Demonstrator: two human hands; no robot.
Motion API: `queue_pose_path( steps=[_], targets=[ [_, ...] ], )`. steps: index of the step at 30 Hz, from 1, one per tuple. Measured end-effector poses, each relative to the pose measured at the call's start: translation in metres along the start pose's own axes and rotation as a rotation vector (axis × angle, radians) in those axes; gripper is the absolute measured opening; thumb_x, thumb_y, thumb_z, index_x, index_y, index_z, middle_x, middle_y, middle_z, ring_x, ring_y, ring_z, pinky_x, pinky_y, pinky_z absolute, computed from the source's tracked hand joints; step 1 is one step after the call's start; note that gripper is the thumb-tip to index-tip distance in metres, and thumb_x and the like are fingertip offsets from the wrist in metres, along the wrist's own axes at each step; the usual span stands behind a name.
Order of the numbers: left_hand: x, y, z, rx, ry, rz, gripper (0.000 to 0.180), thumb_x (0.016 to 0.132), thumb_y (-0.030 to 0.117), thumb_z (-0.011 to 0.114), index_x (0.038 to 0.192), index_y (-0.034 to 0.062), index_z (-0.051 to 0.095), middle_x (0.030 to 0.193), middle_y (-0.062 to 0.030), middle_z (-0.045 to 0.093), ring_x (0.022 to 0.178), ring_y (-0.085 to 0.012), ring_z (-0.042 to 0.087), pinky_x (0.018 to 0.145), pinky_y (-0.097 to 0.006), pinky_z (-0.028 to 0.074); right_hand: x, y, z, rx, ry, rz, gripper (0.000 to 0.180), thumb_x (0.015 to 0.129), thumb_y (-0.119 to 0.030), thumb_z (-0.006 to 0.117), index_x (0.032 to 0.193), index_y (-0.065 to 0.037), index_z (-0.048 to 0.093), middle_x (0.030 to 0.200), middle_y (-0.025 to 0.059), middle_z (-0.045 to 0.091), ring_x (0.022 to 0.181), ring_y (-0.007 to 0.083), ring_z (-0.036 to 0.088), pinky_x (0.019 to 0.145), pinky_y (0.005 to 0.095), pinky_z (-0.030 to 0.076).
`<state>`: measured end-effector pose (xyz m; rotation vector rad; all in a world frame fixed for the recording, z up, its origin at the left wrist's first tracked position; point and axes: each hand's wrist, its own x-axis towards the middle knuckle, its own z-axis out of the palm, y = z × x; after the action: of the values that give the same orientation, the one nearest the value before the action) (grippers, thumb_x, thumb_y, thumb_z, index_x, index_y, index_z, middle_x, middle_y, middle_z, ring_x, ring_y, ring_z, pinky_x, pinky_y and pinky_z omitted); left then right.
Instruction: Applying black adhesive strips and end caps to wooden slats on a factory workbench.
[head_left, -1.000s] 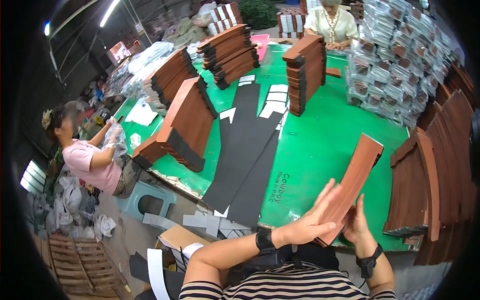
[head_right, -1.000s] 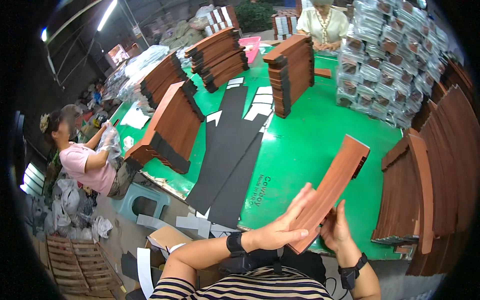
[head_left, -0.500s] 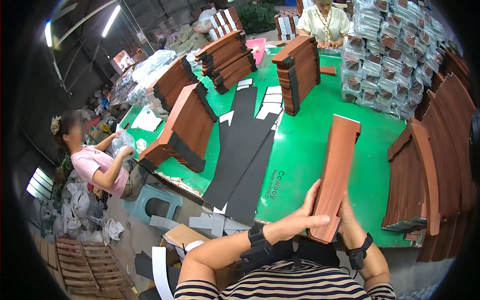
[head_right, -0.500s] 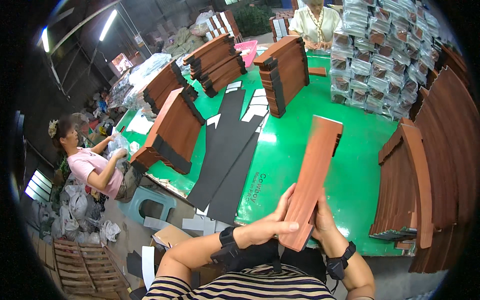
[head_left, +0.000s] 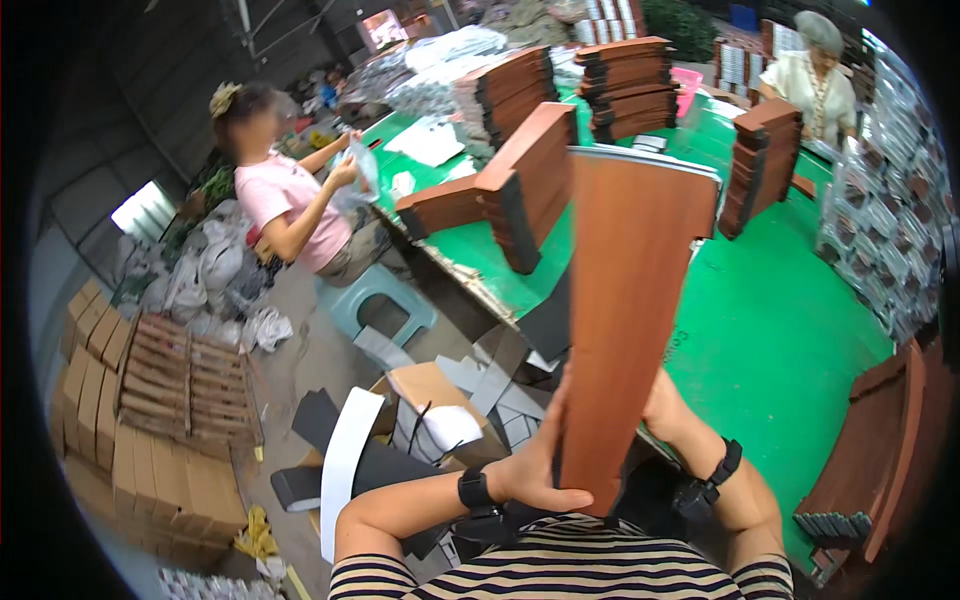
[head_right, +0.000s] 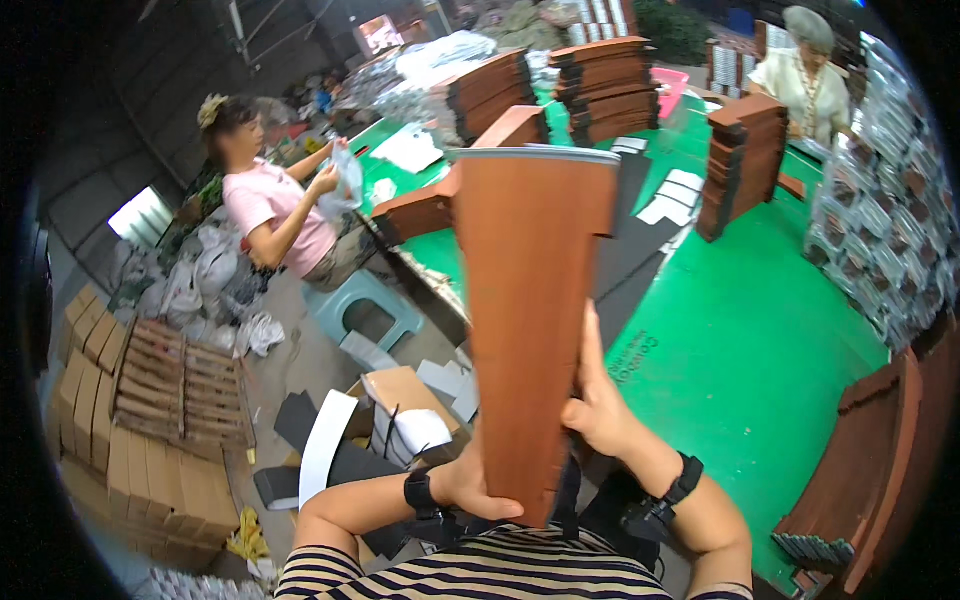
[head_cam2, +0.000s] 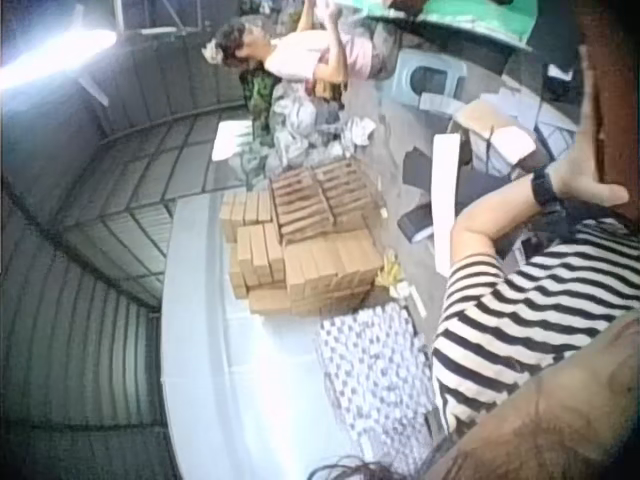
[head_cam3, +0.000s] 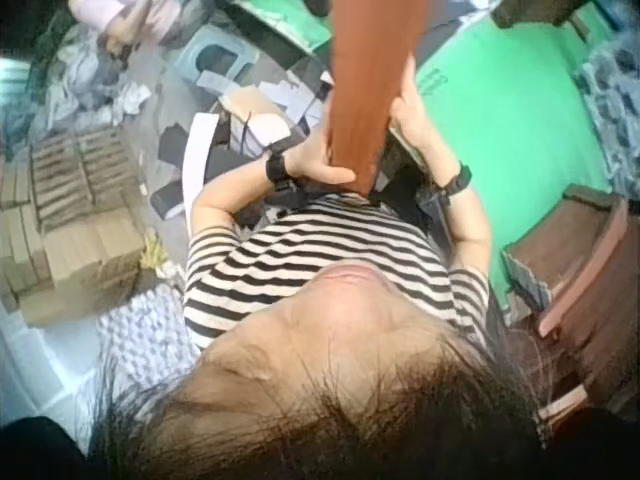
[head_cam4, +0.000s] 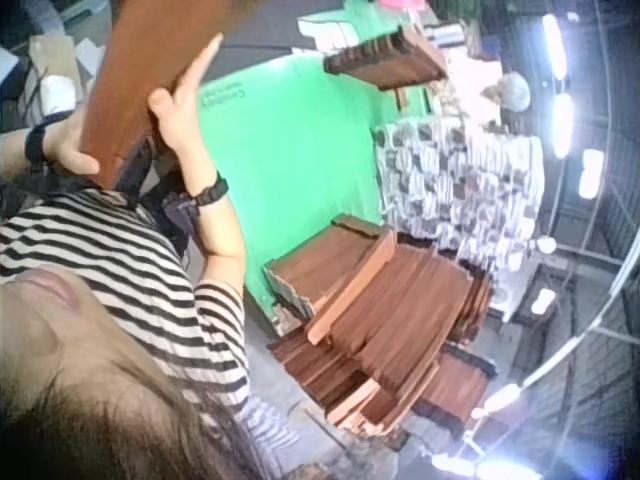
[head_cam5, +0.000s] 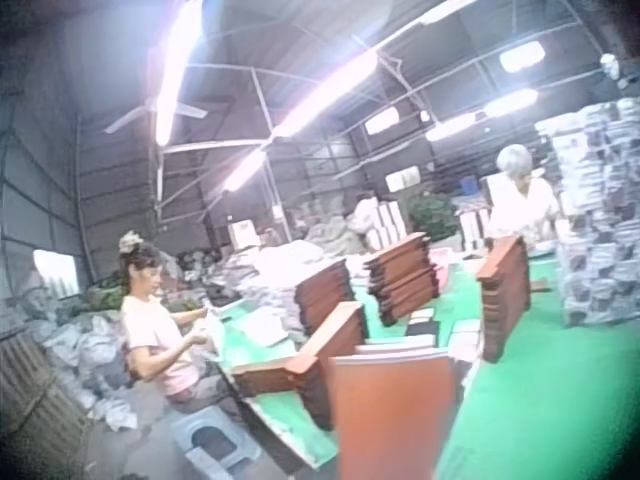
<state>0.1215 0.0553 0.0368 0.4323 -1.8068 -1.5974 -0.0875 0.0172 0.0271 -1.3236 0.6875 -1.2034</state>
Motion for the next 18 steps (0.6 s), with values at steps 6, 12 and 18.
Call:
queue_pose_path(
  steps=[6,12,18],
  targets=[
    [-0.058,0.027,-0.048,-0.023,0.421,-0.011,0.101,0.071,0.038,0.084,0.146,0.0010,0.028,0.132,-0.0135,0.053,0.117,-0.0232,0.056,0.095,-0.036,0.048,0.088,0.023,0.093,0.141,-0.250,-0.061,0.108,0.091,-0.042,0.063,0.154,-0.001,-0.015,0.163,0.0171,-0.002,0.151,0.0272,0.000,0.120,0.0372,0.008],
    [-0.061,0.043,-0.135,-0.174,0.484,-0.199,0.107,0.078,0.051,0.073,0.153,0.0039,0.014,0.137,-0.0153,0.047,0.120,-0.0263,0.055,0.101,-0.039,0.045,0.137,0.070,0.140,0.451,-0.151,0.280,0.097,0.094,-0.053,0.059,0.156,-0.008,0.000,0.151,0.0167,0.030,0.140,0.0255,0.032,0.113,0.0390,0.030],
    [-0.049,0.050,-0.161,-0.151,0.450,-0.212,0.105,0.077,0.056,0.072,0.151,0.0031,0.018,0.133,-0.0158,0.050,0.116,-0.0252,0.058,0.099,-0.039,0.046,0.158,0.070,0.144,0.376,-0.111,0.264,0.097,0.093,-0.052,0.062,0.155,-0.009,0.000,0.150,0.0170,0.029,0.138,0.0249,0.032,0.110,0.0400,0.035]
  ],
)
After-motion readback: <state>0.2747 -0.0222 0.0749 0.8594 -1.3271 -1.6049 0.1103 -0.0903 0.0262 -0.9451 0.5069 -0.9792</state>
